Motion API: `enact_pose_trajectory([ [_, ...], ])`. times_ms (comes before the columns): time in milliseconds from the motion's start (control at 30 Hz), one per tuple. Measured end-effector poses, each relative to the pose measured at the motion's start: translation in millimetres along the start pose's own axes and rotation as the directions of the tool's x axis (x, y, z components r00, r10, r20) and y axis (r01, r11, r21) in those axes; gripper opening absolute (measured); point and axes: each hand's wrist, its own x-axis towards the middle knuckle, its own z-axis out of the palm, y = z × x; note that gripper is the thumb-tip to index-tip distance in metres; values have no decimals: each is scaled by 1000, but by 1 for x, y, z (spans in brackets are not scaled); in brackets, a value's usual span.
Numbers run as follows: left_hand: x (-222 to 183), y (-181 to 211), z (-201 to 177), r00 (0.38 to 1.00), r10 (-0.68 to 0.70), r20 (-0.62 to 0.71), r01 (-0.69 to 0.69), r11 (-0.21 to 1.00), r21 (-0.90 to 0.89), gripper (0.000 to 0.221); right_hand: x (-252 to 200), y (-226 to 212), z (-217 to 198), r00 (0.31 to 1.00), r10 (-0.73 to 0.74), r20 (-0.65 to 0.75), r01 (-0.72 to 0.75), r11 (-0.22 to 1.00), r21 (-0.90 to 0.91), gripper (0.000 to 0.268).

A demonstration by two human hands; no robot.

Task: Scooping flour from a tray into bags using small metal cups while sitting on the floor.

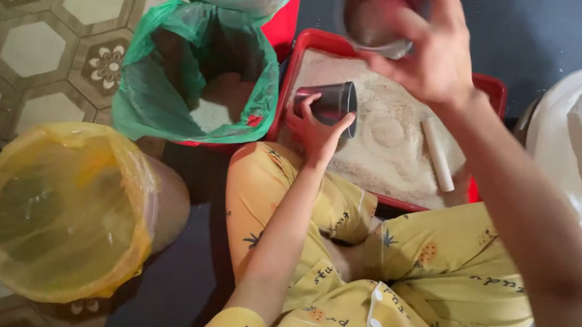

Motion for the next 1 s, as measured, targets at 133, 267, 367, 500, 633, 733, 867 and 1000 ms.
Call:
enact_pose_trajectory([
  [133,3,-12,10,990,84,-111,-76,994,73,79,64,-23,24,967,-174,187,214,951,-223,33],
  [267,3,-9,6,995,59,-76,-59,998,-1,78,111,-47,77,884,-345,316,464,568,-680,28],
  [367,4,-10,5,995,68,-70,-68,998,-2,79,136,-78,98,793,-384,473,577,221,-786,25],
  [500,2,-8,3,999,-5,-37,9,993,117,103,147,-107,125,689,-325,647,681,-14,-732,34],
  [633,3,-11,2,1000,-7,-18,10,992,126,103,144,-117,148,630,-291,720,722,-121,-681,38],
  [733,5,-13,0,1000,-11,-13,13,990,143,104,142,-115,148,568,-256,782,752,-225,-620,43],
  [867,3,-9,-1,1000,15,-2,-15,996,91,91,124,-75,119,663,-200,721,728,-50,-684,35],
  [1000,5,-9,-2,993,113,-40,-107,986,128,78,66,-8,77,913,-124,388,388,551,-739,10],
])
